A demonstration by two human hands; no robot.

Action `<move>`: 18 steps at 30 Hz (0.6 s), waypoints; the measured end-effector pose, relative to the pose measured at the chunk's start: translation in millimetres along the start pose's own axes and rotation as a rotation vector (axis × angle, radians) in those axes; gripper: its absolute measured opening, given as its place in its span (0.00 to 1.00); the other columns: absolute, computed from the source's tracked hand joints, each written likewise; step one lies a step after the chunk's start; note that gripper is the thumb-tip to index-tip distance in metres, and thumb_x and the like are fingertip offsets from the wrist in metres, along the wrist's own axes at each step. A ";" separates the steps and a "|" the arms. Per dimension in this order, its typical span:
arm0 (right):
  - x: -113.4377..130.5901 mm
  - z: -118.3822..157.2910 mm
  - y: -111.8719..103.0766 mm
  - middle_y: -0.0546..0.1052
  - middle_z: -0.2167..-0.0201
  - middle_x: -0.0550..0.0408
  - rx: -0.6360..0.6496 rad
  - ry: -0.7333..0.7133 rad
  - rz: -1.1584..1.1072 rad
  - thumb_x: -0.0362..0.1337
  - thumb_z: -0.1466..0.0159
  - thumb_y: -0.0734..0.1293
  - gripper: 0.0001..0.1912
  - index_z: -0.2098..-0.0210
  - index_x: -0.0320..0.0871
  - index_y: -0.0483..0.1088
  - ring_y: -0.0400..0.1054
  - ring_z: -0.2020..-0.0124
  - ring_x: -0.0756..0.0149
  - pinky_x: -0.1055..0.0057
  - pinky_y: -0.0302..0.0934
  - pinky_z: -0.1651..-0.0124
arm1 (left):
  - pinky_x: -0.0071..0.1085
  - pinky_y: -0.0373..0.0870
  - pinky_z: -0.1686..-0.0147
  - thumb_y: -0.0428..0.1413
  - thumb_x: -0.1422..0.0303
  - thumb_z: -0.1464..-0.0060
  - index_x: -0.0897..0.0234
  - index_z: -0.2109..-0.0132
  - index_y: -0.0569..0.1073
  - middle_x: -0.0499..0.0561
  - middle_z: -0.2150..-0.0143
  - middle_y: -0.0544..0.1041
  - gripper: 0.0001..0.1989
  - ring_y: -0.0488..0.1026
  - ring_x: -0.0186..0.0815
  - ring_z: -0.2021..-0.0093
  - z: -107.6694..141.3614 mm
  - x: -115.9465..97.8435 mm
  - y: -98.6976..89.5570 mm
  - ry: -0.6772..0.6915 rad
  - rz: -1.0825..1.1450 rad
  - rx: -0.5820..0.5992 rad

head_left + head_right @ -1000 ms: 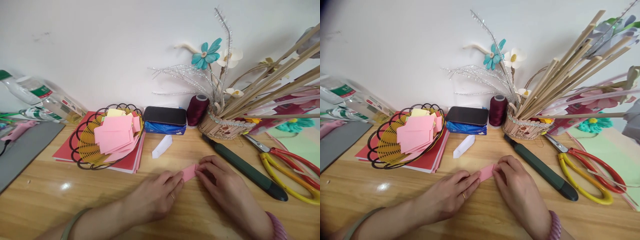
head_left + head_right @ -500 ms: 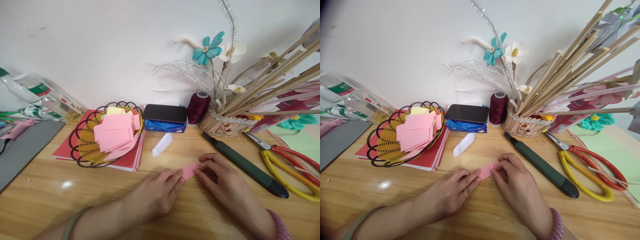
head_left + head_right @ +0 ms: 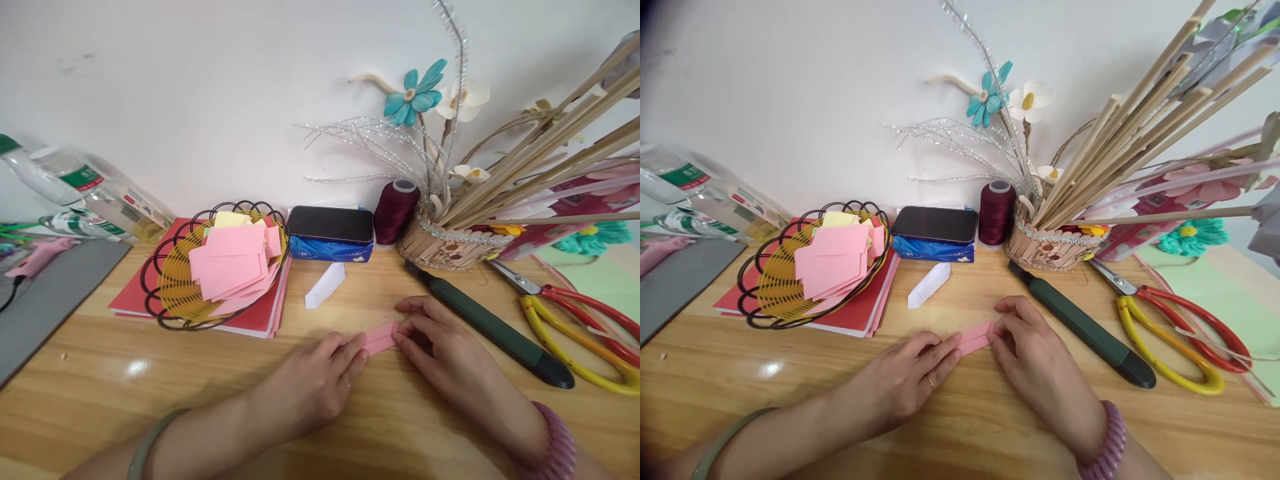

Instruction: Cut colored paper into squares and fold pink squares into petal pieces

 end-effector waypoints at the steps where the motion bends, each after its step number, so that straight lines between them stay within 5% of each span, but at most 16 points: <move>1: 0.1 0.2 0.0 0.67 0.58 0.47 0.005 -0.002 0.002 0.36 0.37 0.58 0.10 0.74 0.44 0.65 0.67 0.58 0.63 0.64 0.62 0.56 | 0.32 0.73 0.66 0.46 0.75 0.41 0.76 0.45 0.64 0.62 0.43 0.66 0.18 0.67 0.40 0.56 -0.2 0.1 -0.4 -0.001 0.005 0.001; 18: 7.1 2.1 0.5 0.67 0.63 0.48 -0.038 -0.080 0.059 0.36 0.35 0.55 0.11 0.72 0.43 0.63 0.64 0.62 0.62 0.62 0.63 0.58 | 0.34 0.73 0.57 0.41 0.75 0.37 0.75 0.46 0.65 0.59 0.46 0.69 0.15 0.65 0.36 0.53 1.2 10.1 3.3 -0.039 0.255 -0.117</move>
Point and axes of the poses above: each hand's wrist, its own z-axis away from the middle knuckle, its own y-axis out of the palm, x = y × z, the point moved 4 cm from there along -z, towards the middle knuckle
